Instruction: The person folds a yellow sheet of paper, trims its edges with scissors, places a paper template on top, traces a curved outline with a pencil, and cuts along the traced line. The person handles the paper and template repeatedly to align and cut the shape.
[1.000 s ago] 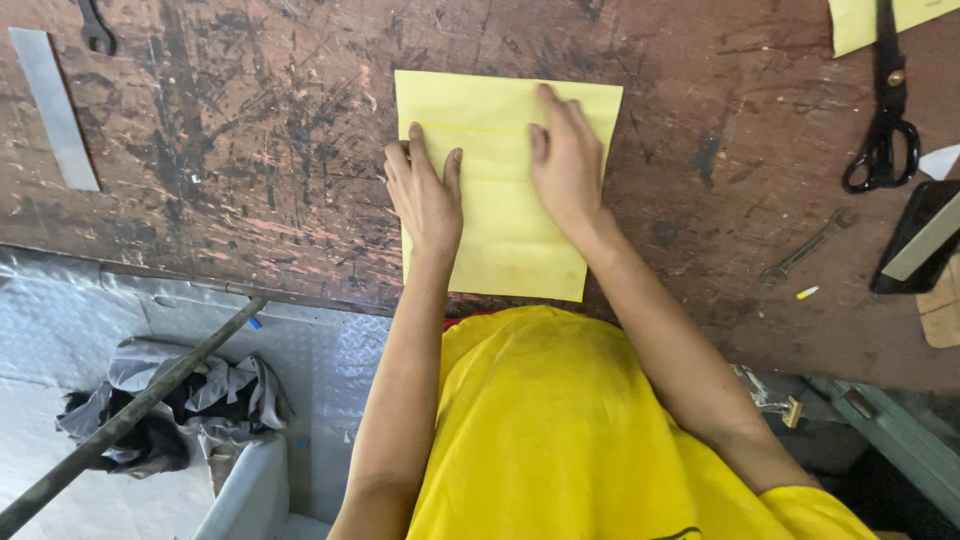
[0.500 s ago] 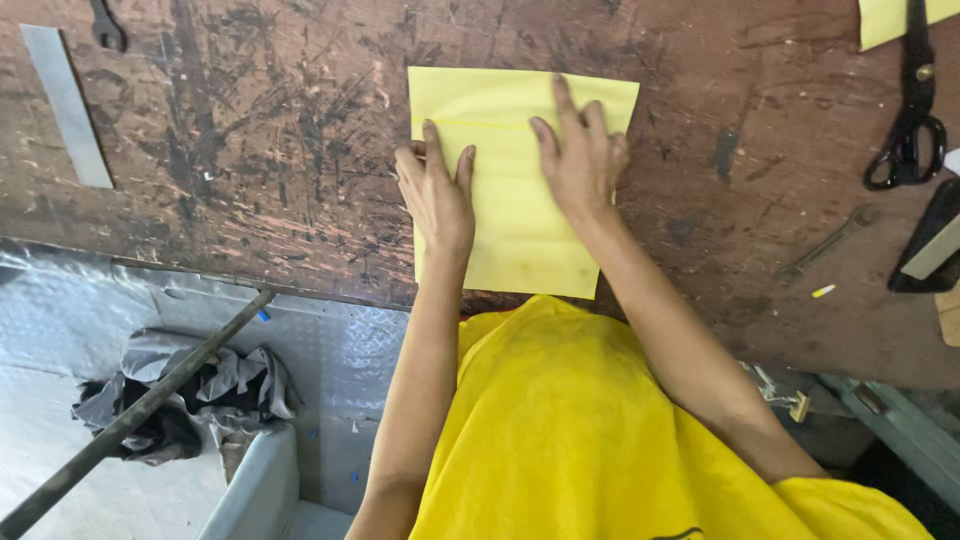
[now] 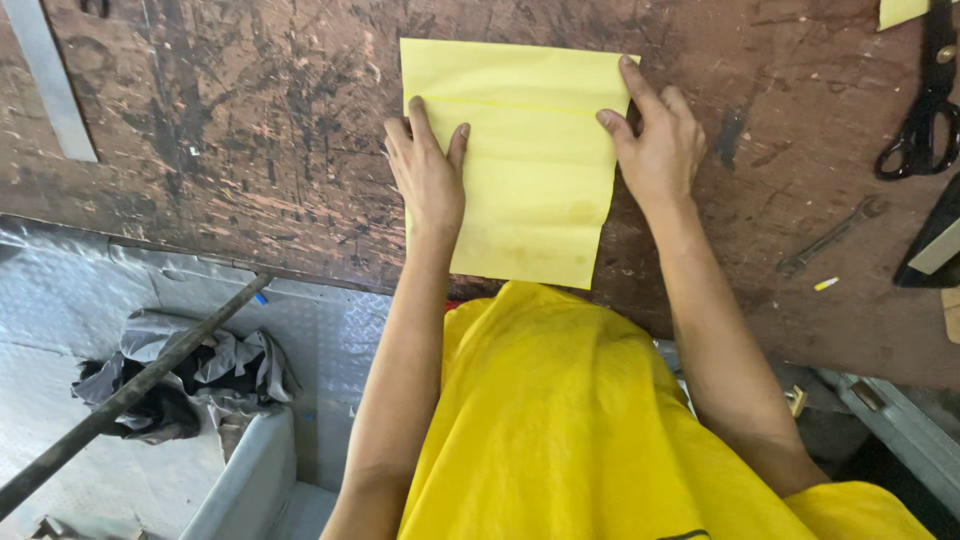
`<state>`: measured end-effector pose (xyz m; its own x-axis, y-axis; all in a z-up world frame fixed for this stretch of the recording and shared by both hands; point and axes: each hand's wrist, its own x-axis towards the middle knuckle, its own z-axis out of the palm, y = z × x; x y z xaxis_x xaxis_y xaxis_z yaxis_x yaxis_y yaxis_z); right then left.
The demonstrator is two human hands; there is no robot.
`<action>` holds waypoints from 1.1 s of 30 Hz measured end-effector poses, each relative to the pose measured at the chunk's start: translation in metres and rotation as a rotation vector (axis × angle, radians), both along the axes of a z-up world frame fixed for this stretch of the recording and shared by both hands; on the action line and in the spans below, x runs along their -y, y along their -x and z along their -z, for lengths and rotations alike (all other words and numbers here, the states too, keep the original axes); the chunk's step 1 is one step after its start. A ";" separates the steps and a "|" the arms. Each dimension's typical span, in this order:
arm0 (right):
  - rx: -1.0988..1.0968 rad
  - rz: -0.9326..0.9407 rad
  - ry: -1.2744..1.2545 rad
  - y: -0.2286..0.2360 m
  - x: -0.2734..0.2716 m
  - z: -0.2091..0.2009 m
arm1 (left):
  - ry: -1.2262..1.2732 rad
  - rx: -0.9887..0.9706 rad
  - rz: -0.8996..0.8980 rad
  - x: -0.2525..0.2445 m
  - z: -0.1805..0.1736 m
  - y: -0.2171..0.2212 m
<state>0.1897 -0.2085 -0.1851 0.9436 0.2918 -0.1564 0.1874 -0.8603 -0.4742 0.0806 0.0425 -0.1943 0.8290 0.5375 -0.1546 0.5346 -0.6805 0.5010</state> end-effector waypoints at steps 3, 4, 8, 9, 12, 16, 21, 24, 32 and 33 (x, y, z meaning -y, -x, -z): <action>-0.028 -0.045 -0.013 -0.003 0.014 -0.013 | 0.011 -0.035 -0.008 0.005 -0.003 0.003; -0.043 -0.036 -0.023 -0.006 0.014 -0.015 | 0.002 -0.039 -0.016 0.004 -0.004 0.001; -0.069 -0.031 -0.026 -0.013 0.015 -0.017 | 0.013 -0.044 -0.013 0.006 -0.005 -0.001; -0.061 -0.040 -0.020 -0.015 0.014 -0.017 | 0.009 -0.050 0.000 0.006 -0.005 -0.002; -0.099 -0.015 -0.003 -0.015 0.015 -0.016 | -0.022 -0.077 0.042 0.001 -0.005 0.001; -0.145 0.013 -0.016 -0.015 0.012 -0.013 | 0.038 -0.146 -0.036 0.008 -0.009 -0.005; -0.093 -0.006 -0.019 -0.015 0.015 -0.014 | -0.133 0.063 0.466 0.088 -0.010 -0.037; -0.127 -0.011 -0.023 -0.014 0.014 -0.019 | -0.031 -0.149 0.704 0.127 -0.004 -0.056; -0.173 -0.011 0.039 -0.018 0.008 -0.027 | -0.140 -0.450 0.507 0.084 -0.002 -0.063; -0.170 -0.016 0.034 -0.017 0.008 -0.029 | -0.136 -0.471 0.455 0.077 -0.003 -0.061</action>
